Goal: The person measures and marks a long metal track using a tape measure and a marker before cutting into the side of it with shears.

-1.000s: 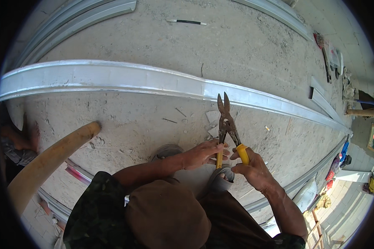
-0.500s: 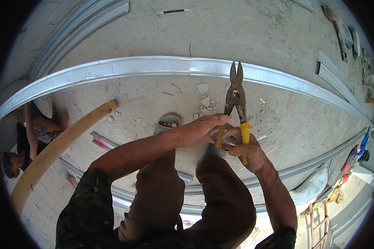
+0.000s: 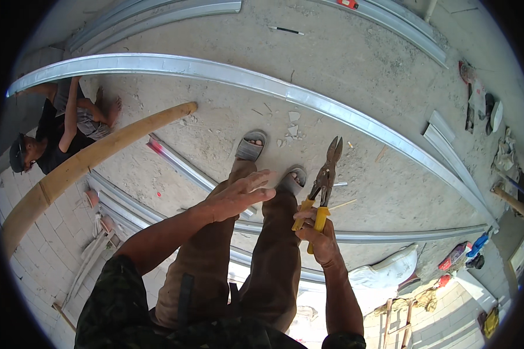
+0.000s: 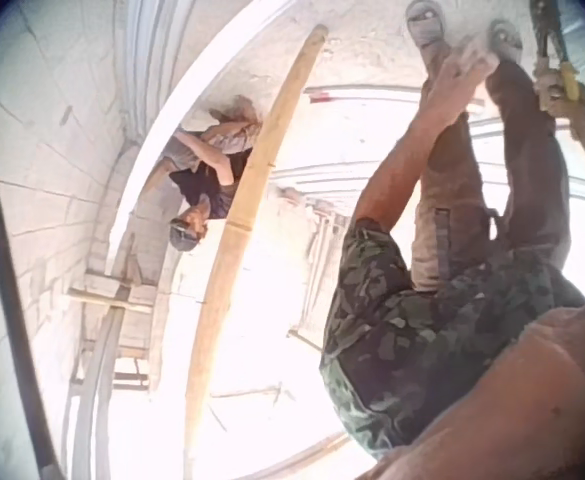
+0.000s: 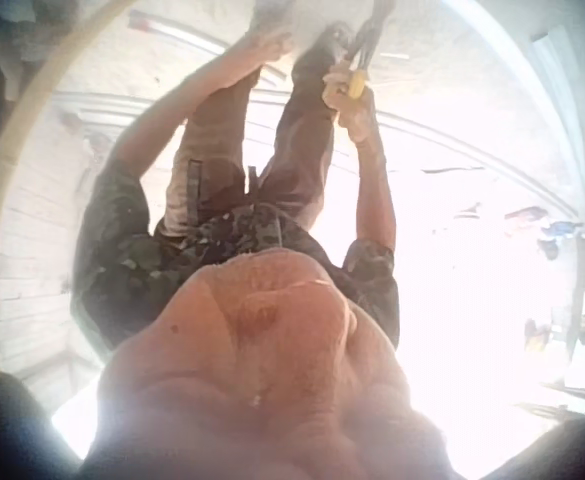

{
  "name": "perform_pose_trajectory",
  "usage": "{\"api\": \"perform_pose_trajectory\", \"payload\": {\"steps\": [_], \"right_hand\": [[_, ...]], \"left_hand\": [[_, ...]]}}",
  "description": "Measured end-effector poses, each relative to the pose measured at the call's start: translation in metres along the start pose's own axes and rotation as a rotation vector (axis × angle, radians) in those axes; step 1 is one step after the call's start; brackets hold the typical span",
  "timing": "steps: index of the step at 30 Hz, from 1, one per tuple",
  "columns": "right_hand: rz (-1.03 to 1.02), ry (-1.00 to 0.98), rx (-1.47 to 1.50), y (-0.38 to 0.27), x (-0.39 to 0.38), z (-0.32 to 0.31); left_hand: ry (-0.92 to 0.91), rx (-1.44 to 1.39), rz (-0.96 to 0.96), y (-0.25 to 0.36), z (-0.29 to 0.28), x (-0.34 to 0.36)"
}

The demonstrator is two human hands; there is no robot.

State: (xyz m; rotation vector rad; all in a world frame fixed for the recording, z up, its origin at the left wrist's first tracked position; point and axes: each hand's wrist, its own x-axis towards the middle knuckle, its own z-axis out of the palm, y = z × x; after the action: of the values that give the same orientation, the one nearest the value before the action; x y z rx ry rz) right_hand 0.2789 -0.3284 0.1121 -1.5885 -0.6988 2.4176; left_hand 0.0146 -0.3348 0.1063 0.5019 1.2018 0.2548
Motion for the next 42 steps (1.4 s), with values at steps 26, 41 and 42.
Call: {"api": "perform_pose_trajectory", "payload": {"steps": [26,41,42], "right_hand": [[-0.471,0.31,-2.244,-0.266,0.15,0.01],[-0.642,-0.732,-2.612,-0.448,0.412,-0.038],[-0.639,-0.811,-2.618,-0.459,0.421,-0.044]], "left_hand": [[0.762,-0.725,-0.33,-0.111,-0.096,-0.106],[1.222,-1.355,-0.607,-0.007,0.13,-0.033],[1.189,-1.461,-0.666,0.013,0.161,-0.02]]}}
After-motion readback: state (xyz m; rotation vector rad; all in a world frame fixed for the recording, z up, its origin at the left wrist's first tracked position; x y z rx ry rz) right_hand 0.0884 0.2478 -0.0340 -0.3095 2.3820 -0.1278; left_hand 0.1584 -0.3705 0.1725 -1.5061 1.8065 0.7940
